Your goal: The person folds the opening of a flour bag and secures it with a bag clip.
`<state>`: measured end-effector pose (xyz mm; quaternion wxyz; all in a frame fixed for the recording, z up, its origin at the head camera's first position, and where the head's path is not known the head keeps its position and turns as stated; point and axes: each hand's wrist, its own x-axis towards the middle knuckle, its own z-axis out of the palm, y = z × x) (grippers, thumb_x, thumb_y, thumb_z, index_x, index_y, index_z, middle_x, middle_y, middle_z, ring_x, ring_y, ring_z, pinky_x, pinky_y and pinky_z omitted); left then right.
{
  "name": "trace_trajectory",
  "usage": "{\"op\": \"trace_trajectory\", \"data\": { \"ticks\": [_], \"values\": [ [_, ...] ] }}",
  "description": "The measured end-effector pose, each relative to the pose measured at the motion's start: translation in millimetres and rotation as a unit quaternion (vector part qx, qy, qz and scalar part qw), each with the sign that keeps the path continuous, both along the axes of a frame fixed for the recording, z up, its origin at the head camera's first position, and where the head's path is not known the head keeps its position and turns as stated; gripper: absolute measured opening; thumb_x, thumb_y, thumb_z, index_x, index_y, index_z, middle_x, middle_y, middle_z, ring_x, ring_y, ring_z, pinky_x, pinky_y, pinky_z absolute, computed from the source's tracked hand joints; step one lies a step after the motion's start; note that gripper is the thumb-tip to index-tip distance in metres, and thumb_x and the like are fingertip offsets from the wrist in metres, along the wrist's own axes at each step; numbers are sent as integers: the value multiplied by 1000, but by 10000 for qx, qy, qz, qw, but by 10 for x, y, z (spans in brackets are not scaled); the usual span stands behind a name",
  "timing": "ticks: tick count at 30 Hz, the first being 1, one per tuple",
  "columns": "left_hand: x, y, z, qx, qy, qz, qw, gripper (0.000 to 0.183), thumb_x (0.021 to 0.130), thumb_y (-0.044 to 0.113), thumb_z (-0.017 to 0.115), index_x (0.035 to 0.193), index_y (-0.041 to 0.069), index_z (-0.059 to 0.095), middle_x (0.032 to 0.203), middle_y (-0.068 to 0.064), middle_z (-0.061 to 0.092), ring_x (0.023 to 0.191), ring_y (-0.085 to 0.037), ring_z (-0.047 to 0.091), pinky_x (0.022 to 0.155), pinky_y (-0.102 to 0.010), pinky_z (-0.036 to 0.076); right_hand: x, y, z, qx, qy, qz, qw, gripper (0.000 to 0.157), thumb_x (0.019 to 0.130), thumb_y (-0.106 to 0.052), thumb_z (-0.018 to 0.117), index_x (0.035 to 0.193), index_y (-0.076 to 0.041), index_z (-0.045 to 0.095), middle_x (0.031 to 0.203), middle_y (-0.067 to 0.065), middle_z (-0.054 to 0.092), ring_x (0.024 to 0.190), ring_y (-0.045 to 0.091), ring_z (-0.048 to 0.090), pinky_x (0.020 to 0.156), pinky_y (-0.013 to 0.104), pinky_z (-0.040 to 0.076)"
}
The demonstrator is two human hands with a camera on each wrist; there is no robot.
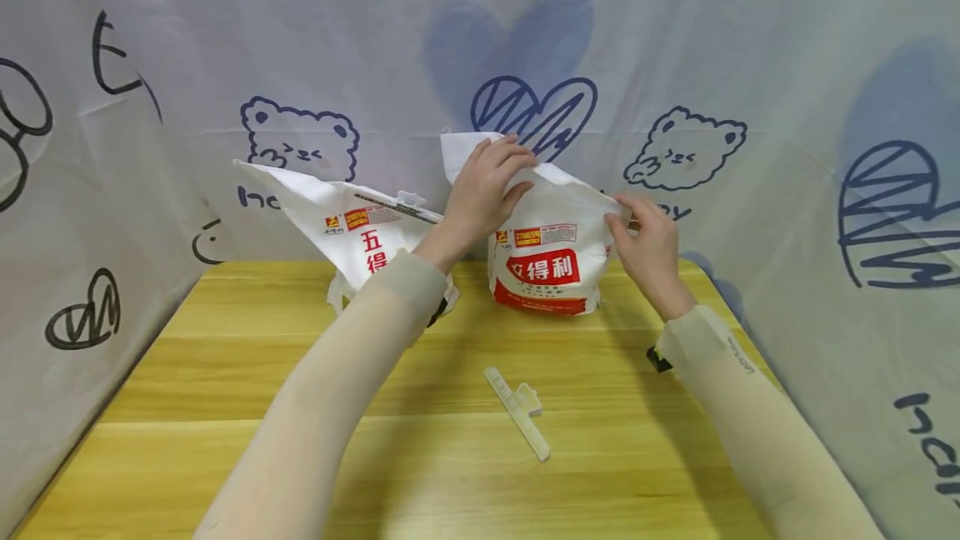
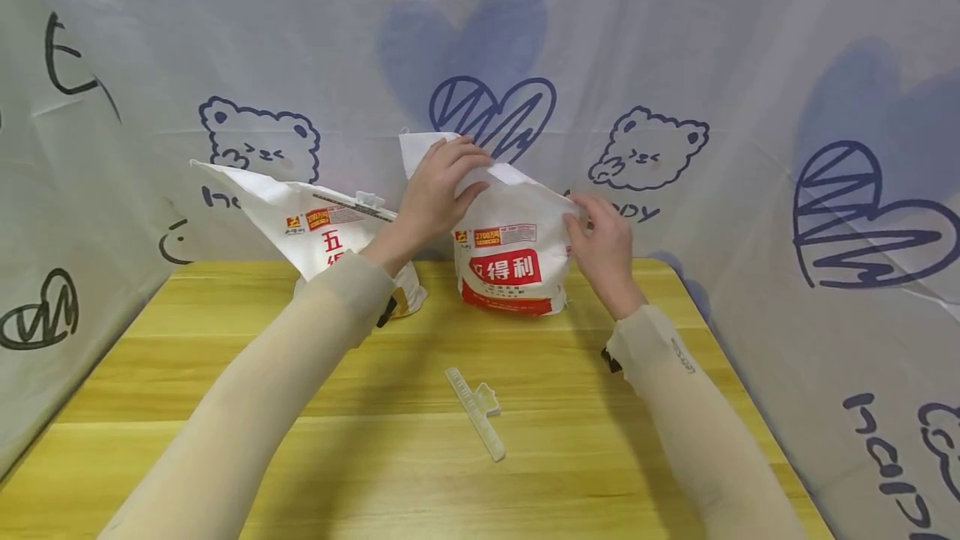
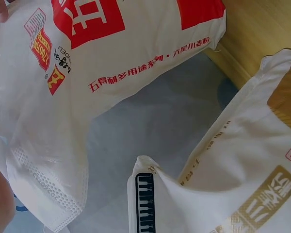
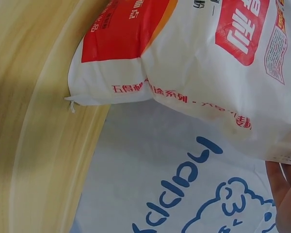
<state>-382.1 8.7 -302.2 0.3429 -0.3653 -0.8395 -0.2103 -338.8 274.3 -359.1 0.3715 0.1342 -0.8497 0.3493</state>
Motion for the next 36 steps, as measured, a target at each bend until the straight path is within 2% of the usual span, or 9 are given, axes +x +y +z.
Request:
{"op": "trace_trajectory", "data": {
  "ticks": [9, 16, 23, 26, 30, 33, 36],
  "values": [
    [-4, 5, -36, 167, 413, -135, 9989, 19, 96, 13, 76, 113, 6, 72, 124, -10, 70, 133, -30, 56, 126, -44, 29, 16, -5, -55, -57, 268, -115, 9996, 21, 95, 1, 73, 115, 3, 73, 108, 20, 72, 97, 36, 71, 83, 47, 63],
    [-11, 7, -67, 262, 493, -100, 9984, 13, 93, 11, 78, 104, 6, 73, 117, -11, 71, 125, -29, 60, 124, -44, 33, 13, -22, -83, -10, 457, -154, 9988, 14, 94, 2, 73, 108, 3, 75, 102, 19, 73, 90, 33, 70, 78, 47, 63],
    [-26, -10, -66, 252, 580, -150, 9979, 10, 93, 11, 78, 100, 5, 74, 113, -10, 72, 120, -28, 62, 122, -38, 34, 5, -41, -98, 23, 463, -287, 9985, 9, 93, 4, 72, 101, 3, 74, 99, 18, 73, 87, 32, 69, 77, 46, 62],
    [-26, -20, -53, 214, 604, -230, 9977, 10, 93, 10, 78, 100, 5, 74, 116, -10, 71, 119, -28, 62, 122, -36, 34, 1, -43, -104, -1, 392, -289, 9988, 6, 93, 4, 72, 99, 3, 72, 100, 18, 73, 90, 32, 69, 80, 45, 62],
    [-8, -41, -24, 13, 512, -283, 9983, 10, 94, 10, 77, 101, 5, 73, 129, -11, 69, 128, -29, 59, 125, -41, 31, 12, -46, -114, -100, 406, -209, 9989, 6, 92, 8, 70, 97, 5, 70, 103, 19, 73, 93, 34, 71, 84, 44, 62],
    [7, -59, 8, -259, 349, -260, 9987, 8, 96, 10, 75, 101, 5, 71, 139, -10, 66, 137, -30, 55, 127, -45, 26, 16, -41, -133, -109, 443, -197, 9988, 6, 90, 10, 71, 94, 7, 69, 105, 20, 74, 94, 35, 72, 85, 45, 62],
    [24, -73, 49, -490, 106, -255, 9984, 8, 97, 10, 73, 102, 5, 69, 146, -10, 62, 141, -31, 52, 129, -43, 21, 15, -28, -160, -114, 413, -208, 9989, 7, 89, 11, 72, 93, 7, 68, 105, 20, 74, 93, 34, 72, 84, 45, 62]
  ]
}}
